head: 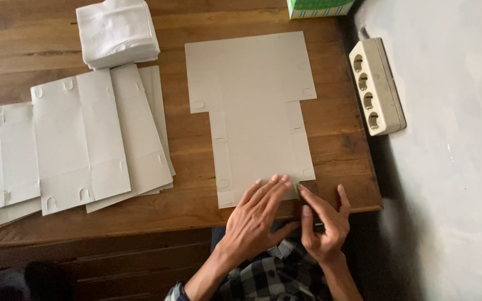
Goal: The person assembles cardboard boxes by hand on a wooden table, folding the tabs and pressing down on the edges to secure them.
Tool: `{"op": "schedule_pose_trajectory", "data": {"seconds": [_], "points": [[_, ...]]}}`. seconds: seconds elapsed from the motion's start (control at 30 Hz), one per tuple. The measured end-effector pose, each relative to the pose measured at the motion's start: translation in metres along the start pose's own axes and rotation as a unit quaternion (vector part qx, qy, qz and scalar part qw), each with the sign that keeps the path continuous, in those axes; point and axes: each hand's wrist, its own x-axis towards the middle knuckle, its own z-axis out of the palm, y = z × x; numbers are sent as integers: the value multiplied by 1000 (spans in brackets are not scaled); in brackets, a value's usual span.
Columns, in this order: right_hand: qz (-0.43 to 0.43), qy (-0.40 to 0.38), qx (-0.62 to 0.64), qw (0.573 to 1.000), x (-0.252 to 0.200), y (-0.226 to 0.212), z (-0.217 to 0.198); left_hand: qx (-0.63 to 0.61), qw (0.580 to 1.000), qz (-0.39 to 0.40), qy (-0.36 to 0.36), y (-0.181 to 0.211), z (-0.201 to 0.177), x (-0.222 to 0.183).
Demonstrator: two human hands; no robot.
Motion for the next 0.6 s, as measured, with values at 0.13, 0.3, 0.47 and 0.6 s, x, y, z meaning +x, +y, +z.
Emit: {"op": "schedule_pose_trajectory", "data": {"seconds": [0.13, 0.3, 0.47, 0.6], "points": [[-53, -19, -26, 998, 10, -9, 0, 14, 1000, 9, 2, 1, -1, 0], [-38, -1, 14, 999, 11, -5, -9, 23, 998, 50, -15, 0, 7, -2], [16, 29, -10, 999, 2, 18, -17, 72, 995, 72, 1, 3, 13, -1], [46, -29, -57, 997, 7, 17, -19, 106, 991, 75, 10, 2, 18, -3]]}}
